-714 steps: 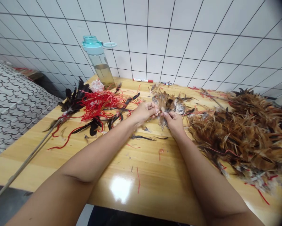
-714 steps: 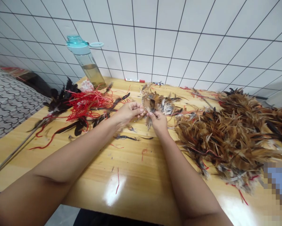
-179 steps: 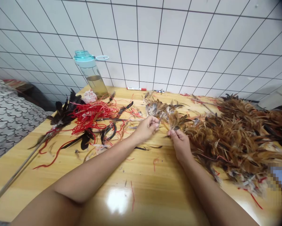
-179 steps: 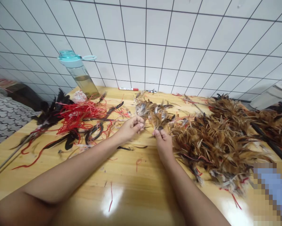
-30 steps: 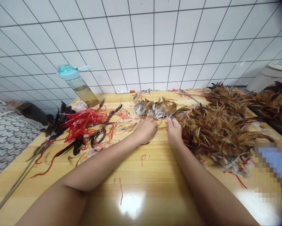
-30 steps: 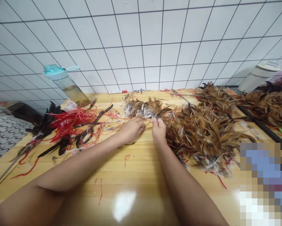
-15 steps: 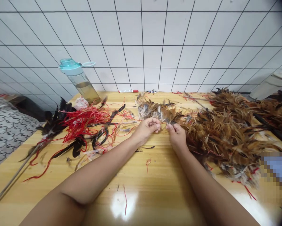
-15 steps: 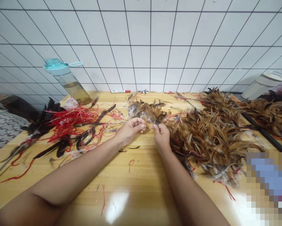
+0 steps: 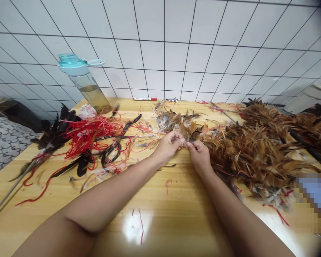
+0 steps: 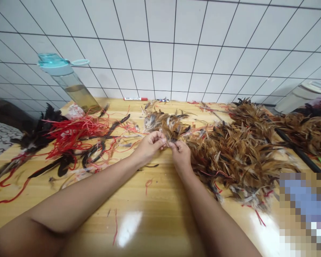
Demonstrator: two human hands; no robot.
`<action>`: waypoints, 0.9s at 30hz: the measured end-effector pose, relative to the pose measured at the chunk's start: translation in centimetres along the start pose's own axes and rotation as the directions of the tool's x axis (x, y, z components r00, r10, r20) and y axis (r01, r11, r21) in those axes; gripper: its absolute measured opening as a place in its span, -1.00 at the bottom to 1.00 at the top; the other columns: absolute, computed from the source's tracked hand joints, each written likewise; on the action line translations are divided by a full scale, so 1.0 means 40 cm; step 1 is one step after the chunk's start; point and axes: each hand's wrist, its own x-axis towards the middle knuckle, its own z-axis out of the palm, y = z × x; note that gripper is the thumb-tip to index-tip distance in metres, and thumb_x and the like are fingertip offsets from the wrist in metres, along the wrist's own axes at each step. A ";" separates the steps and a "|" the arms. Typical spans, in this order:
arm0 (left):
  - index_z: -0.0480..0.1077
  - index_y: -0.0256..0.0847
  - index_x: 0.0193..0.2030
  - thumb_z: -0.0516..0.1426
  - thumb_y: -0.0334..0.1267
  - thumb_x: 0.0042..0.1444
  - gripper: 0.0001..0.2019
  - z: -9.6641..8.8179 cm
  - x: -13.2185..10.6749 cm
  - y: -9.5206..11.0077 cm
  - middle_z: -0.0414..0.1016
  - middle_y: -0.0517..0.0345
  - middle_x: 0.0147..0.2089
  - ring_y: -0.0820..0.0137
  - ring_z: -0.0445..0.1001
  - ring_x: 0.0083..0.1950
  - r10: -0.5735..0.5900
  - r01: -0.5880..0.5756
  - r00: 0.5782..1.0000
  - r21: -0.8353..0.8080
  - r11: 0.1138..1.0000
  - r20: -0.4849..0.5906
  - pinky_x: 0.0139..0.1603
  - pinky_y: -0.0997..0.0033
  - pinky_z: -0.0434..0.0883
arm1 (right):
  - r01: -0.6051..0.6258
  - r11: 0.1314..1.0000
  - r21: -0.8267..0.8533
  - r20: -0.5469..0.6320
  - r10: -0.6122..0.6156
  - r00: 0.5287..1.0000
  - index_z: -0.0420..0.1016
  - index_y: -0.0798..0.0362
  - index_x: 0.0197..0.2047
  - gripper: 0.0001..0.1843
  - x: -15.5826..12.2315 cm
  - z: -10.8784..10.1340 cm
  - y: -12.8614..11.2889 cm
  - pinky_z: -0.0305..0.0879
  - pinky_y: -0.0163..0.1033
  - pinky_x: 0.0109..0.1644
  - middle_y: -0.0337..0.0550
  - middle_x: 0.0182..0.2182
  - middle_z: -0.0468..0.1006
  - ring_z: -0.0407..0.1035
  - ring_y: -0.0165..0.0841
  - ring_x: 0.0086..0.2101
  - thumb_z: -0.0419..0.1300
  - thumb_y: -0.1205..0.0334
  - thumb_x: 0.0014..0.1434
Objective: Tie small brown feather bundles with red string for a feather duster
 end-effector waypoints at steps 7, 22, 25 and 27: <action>0.27 -0.24 -0.35 0.09 -0.32 0.10 -0.94 0.007 -0.018 0.018 0.35 0.25 -0.44 0.53 0.34 -0.39 0.170 -0.149 0.983 0.254 0.956 -0.064 -0.29 0.52 0.28 | -0.009 1.000 0.023 0.063 0.008 0.998 0.27 0.02 -0.62 -0.69 0.001 0.000 -0.003 0.10 -0.26 -0.35 -0.25 -0.59 0.30 0.17 -0.39 -0.49 0.11 0.07 0.06; 0.30 -0.24 -0.27 0.11 -0.34 0.07 -0.92 0.006 -0.019 0.027 0.40 0.19 -0.34 0.50 0.37 -0.32 0.173 -0.157 0.984 0.252 0.955 -0.042 -0.23 0.49 0.32 | -0.086 0.965 0.247 0.126 0.056 0.990 0.37 0.02 -0.50 -0.72 0.003 0.003 0.001 0.22 -0.21 -0.23 -0.21 -0.50 0.41 0.27 -0.34 -0.39 0.17 -0.02 0.04; 0.32 -0.25 -0.22 0.09 -0.35 0.08 -0.89 -0.009 -0.013 0.034 0.41 0.14 -0.26 0.48 0.38 -0.27 0.187 -0.150 0.981 0.392 0.908 -0.058 -0.20 0.47 0.33 | -0.217 0.853 0.476 0.170 0.152 0.974 0.42 0.03 -0.43 -0.71 0.006 -0.008 -0.013 0.25 -0.23 -0.25 -0.26 -0.50 0.42 0.28 -0.38 -0.41 0.27 -0.04 -0.03; 0.33 -0.24 -0.27 0.07 -0.35 0.10 -0.94 -0.019 -0.010 0.033 0.41 0.14 -0.28 0.45 0.37 -0.26 0.194 -0.166 0.981 0.585 0.794 0.014 -0.18 0.42 0.33 | -0.280 0.771 0.572 0.193 0.205 0.960 0.41 0.03 -0.44 -0.67 0.009 -0.016 -0.024 0.21 -0.29 -0.36 -0.33 -0.59 0.33 0.20 -0.45 -0.51 0.33 -0.05 -0.10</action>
